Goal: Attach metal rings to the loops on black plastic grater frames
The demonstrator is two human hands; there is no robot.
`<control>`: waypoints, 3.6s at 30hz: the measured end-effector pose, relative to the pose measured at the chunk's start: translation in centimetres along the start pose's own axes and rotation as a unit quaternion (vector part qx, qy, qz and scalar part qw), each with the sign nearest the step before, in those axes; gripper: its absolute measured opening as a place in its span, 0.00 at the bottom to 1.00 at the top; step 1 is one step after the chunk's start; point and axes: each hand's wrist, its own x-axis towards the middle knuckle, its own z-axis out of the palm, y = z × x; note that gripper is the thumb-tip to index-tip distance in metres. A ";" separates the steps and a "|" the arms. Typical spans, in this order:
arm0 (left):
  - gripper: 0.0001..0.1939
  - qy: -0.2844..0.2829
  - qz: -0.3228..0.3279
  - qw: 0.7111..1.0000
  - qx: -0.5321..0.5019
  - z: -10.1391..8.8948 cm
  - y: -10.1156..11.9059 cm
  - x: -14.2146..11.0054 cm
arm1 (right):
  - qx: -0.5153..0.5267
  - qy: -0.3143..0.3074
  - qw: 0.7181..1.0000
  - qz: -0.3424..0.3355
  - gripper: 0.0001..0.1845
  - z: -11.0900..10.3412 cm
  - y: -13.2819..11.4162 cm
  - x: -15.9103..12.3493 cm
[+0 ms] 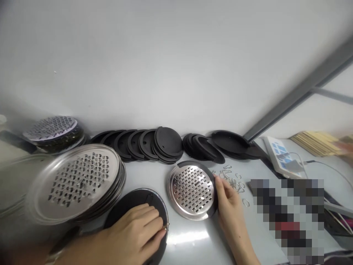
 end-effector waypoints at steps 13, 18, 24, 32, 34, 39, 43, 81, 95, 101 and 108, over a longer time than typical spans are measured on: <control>0.09 0.019 -0.009 1.000 -0.006 0.1 0.0 0.1 | 0.056 -0.113 0.989 0.075 0.24 -0.4 -1.6 0.2; 0.09 0.016 -0.010 1.000 -0.002 0.2 0.0 -0.1 | 0.002 -0.110 0.994 -0.009 0.20 -0.5 -0.5 0.9; 0.07 0.009 -0.013 1.000 -0.008 0.1 0.0 -0.2 | -0.145 -0.107 0.980 -0.089 0.15 -0.8 0.0 2.0; 0.05 0.016 -0.041 0.999 -0.023 0.0 0.2 0.0 | -0.198 -0.119 0.964 -0.132 0.15 -0.7 -0.4 2.4; 0.05 0.012 -0.040 0.999 -0.023 0.0 0.3 0.0 | -0.203 -0.120 0.962 -0.138 0.15 -0.6 -0.5 2.2; 0.04 -0.010 -0.063 0.997 -0.041 -0.1 0.2 -0.1 | -0.232 -0.109 0.955 -0.146 0.16 -0.6 -0.6 2.1; 0.04 -0.023 -0.066 0.996 -0.051 -0.1 0.1 -0.1 | -0.189 -0.102 0.970 -0.115 0.20 -0.8 -0.3 2.4; 0.09 -0.037 -0.179 0.972 -0.146 -1.0 -0.1 1.3 | -0.128 -0.372 0.889 -0.233 0.18 -0.6 -5.6 -4.7; 0.10 -0.002 -0.037 0.999 0.021 -0.5 1.0 -1.7 | -0.071 -0.427 0.883 -0.183 0.06 3.1 -7.3 -2.6; 0.08 -0.064 0.009 0.997 0.032 0.6 0.2 -1.7 | -0.035 -0.534 0.823 -0.192 0.05 5.5 -8.0 0.0; 0.11 -0.078 0.058 0.994 0.043 0.2 0.0 -2.2 | -0.077 -0.557 0.803 -0.199 0.06 6.8 -8.2 0.8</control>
